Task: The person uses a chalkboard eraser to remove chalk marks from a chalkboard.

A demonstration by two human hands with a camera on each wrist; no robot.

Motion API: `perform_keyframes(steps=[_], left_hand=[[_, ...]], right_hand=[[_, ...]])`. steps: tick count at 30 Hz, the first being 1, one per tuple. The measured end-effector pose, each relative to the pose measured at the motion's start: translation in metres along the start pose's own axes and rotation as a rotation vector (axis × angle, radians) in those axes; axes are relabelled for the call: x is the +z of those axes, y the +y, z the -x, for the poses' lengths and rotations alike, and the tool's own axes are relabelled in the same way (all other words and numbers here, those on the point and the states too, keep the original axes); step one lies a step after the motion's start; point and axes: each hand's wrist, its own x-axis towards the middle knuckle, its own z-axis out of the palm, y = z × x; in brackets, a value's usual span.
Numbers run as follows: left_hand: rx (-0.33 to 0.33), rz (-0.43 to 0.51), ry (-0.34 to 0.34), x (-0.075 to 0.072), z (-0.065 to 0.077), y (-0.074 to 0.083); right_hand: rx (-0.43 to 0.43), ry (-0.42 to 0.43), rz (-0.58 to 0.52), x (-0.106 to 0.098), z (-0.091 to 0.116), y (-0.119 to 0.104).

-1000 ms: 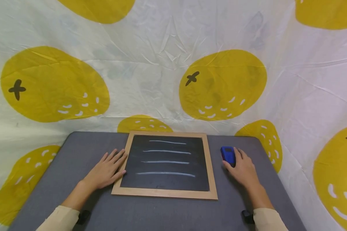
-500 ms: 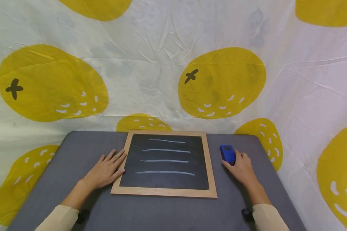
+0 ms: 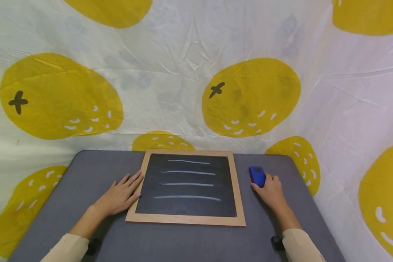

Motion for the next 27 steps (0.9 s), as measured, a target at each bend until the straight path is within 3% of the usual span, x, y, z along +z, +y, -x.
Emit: perform_keyframes(steps=[8, 27], left_hand=[[-0.009, 0.021, -0.028, 0.0013, 0.0064, -0.0018], [-0.002, 0.036, -0.014, -0.0035, 0.0001, 0.0002]], right_hand=[[0.004, 0.013, 0.027, 0.0048, 0.0077, -0.0036], [0.033, 0.023, 0.036, -0.0039, 0.0022, -0.0081]])
